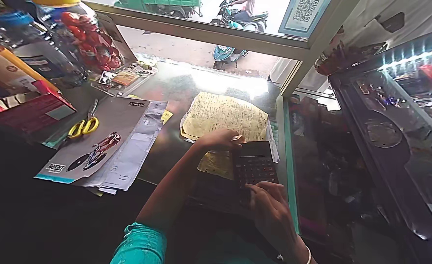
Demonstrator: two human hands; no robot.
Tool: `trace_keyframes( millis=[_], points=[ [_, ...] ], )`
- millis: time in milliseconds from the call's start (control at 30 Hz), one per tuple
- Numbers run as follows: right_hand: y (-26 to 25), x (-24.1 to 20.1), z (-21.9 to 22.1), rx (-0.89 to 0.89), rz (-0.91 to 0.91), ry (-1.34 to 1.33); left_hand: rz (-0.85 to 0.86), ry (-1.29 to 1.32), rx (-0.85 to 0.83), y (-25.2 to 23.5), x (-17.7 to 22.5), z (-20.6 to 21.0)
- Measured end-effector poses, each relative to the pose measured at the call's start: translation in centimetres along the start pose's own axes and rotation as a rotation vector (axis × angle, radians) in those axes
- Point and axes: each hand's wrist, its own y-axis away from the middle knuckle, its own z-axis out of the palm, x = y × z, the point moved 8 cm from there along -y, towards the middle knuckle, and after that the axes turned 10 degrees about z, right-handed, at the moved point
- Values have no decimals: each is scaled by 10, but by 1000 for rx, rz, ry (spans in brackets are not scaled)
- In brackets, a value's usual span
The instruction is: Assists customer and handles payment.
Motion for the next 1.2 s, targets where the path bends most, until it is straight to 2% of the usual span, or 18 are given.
trace_keyframes(
  millis=[100, 233, 467, 600, 733, 1067, 1200],
  points=[
    [6, 24, -19, 178, 100, -84, 4, 0, 6, 0, -2, 0],
    [13, 42, -26, 262, 165, -119, -21, 10, 22, 3, -3, -1],
    [14, 44, -20, 261, 153, -106, -137, -71, 207, 12, -16, -21],
    [12, 42, -18, 257, 131, -70, -266, -190, 331, 25, -16, -44],
    [12, 40, -18, 225, 130, -56, -305, -277, 450, 35, -13, -55],
    [15, 39, -25, 281, 101, -129, -343, -295, 434, 34, -15, -54],
    [12, 36, -12, 156, 63, -33, -360, -285, 419, 35, -14, -53]
  ],
)
